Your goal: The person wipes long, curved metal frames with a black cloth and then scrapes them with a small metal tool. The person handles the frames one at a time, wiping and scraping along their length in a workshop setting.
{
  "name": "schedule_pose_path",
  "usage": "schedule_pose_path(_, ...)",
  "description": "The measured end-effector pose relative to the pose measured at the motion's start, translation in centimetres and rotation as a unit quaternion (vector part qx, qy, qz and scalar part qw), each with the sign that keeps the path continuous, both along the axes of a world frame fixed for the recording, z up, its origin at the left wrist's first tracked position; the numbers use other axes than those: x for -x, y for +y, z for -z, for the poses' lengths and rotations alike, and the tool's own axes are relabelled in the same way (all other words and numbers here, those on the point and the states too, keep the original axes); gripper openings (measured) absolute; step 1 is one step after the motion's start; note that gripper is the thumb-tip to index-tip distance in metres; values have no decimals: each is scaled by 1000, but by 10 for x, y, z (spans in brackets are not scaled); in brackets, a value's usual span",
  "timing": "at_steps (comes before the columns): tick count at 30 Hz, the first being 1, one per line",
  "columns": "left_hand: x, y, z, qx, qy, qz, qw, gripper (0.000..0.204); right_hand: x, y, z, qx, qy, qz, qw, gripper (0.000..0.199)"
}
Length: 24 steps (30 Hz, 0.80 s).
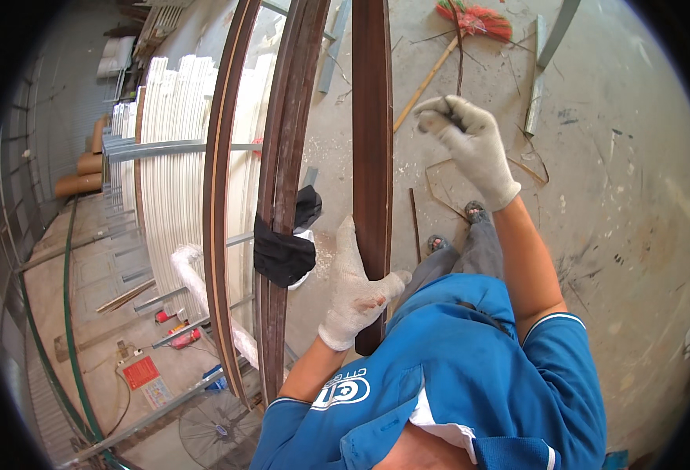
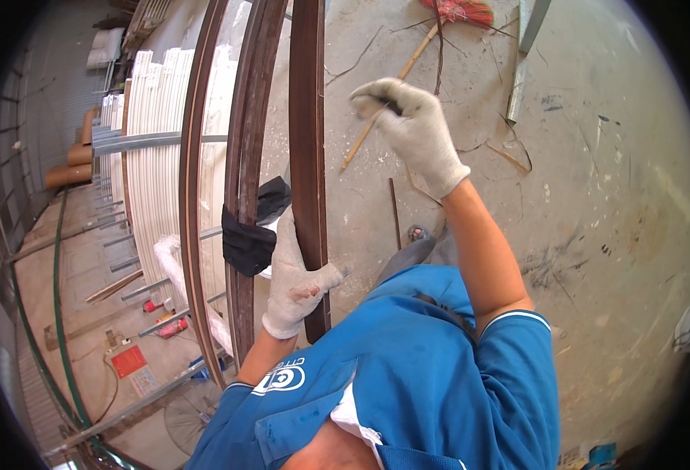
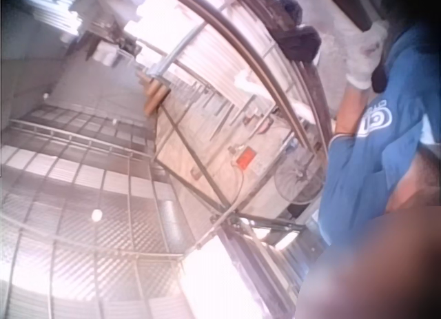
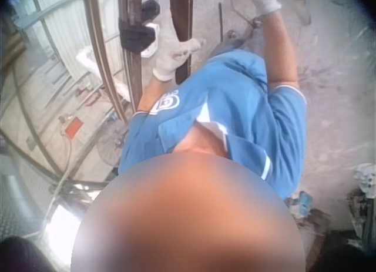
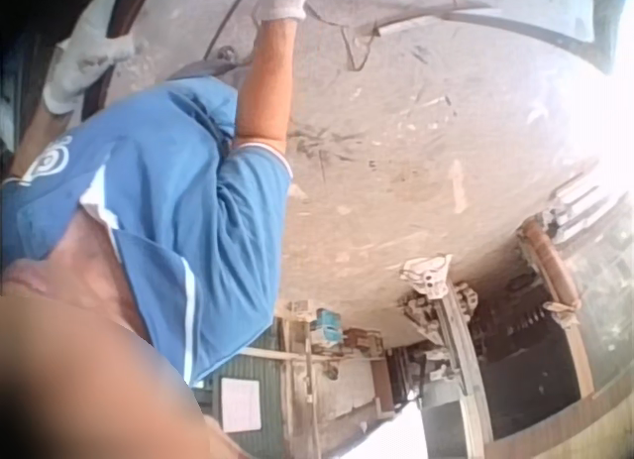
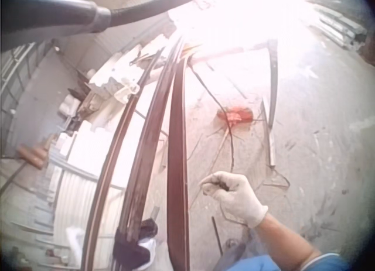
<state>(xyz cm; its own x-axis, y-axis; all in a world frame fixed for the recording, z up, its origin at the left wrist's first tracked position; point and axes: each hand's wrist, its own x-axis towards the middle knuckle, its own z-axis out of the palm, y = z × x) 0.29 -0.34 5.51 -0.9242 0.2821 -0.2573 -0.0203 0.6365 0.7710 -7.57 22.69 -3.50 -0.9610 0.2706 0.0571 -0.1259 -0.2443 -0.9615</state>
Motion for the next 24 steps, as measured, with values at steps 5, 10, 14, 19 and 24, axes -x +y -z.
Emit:
schedule_pose_path(5, 3, 7, -8, -26, -4, 24, 999, 95, -16, -17, -20, 65, -34, -158, 985, 10)
schedule_pose_path(10, 6, 12, -13, -47, -31, -20, 998, 92, -13, -36, -15, -23, 14, -73, 997, 5)
schedule_pose_path(14, 6, 6, -12, -47, 20, 39, 998, 86, -2, -22, -10, -66, 22, 86, 994, 7)
schedule_pose_path(19, 11, -2, -12, -50, 10, 17, 999, 87, -2, 29, 3, 92, -96, 91, 987, 34)
schedule_pose_path(24, 5, -39, -24, 54, 13, -1, 998, 82, -14, 28, 19, 91, -6, 106, 990, 37)
